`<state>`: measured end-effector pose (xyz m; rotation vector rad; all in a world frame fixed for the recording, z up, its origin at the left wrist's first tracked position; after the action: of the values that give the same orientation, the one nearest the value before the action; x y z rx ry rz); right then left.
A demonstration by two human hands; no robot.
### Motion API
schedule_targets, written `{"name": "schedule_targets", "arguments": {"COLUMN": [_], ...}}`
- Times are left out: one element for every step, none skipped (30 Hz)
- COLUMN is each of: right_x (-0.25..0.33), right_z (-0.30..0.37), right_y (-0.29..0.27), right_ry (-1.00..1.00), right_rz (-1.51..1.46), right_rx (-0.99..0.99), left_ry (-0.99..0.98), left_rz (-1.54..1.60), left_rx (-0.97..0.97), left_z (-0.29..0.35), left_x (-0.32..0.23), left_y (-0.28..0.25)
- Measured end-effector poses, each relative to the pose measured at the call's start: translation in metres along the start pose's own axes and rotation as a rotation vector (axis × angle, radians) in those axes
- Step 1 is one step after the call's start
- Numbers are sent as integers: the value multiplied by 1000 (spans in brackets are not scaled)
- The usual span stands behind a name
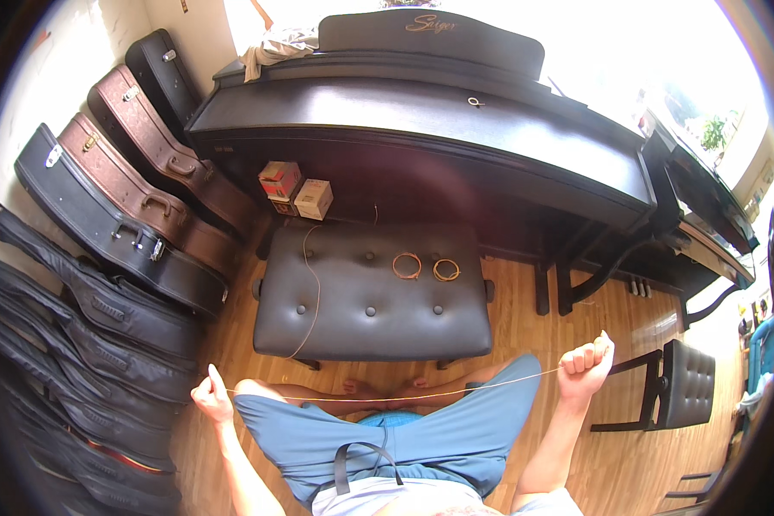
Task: The person sits cross-legged and uses both hands to bend and shape a length of thin copper wire into circular loops. They repeatedly form loops, adjust their shape, and place the finished rings onto the black piano bench in front of them.
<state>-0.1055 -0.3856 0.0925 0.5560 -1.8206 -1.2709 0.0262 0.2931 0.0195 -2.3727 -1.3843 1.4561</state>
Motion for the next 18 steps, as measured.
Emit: {"name": "schedule_targets", "arguments": {"right_x": [1, 2, 1, -4, -3, -8, -19, -34, -47, -49, -42, -28, -15, -15, -17, -20, -30, -27], "right_z": [-2, -3, -3, -7, -9, -13, -18, -20, -22, -23, -23, -20, -18, -10, 0, 7, 5, 5], "right_y": [-4, -8, -11, -13, -13, -11, -8, -7, -6, -3, -5, -11, -15, -12, -14, -19, -25, -34], "right_ry": [-5, -9, -13, 0, 13, 27, 52, 97, 153, 142, 121, 95, 61, 77, 101, 136, 176, 184], "right_rz": [-2, -4, -20, -42, -42, -72, -80, -79, -75, -74, -75, -80, -86, -119, -96, -70, -59, -111], "right_rx": [-9, -17, -20, -15, -15, 18, -11, 7, 17, 40, 41, 35, 39, 75, 40, 7, -16, -33], "left_ry": [18, 36, 47, 53, 41, 43, 79, 106, 122, 138, 66, 99, 138, 163, 201, 207, 222, 119], "left_rz": [1, 2, 7, 0, 0, 48, 32, 40, 43, 37, 83, 2, 16, 12, 18, 44, 62, 35], "left_rx": [8, 15, 12, -5, -11, -31, -26, 27, 83, 40, -32, -36, -9, 6, 27, 55, 66, 52], "left_z": [-3, -6, -11, -16, -15, -21, -23, -25, -26, -32, -38, -44, -42, -38, -37, -31, -29, -23], "left_x": [-6, -11, -13, -16, -20, -24, -36, -38, -37, -39, -42, -35, -43, -46, -51, -51, -48, -35], "left_y": [0, 1, 3, -1, -1, 6, 11, 17, 22, 17, 10, 1, 5, 12, 20, 25, 25, 15]}}
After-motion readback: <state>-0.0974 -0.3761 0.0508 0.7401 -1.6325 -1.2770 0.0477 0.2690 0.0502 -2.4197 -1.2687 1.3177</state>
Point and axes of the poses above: each hand's wrist, its own z-axis away from the middle knuckle, its own y-axis out of the palm, x = y × z, the point moved 6 cm from there along -z, towards the middle knuckle, and after that the axes turned 3 degrees about -x, right-handed, at the moved point
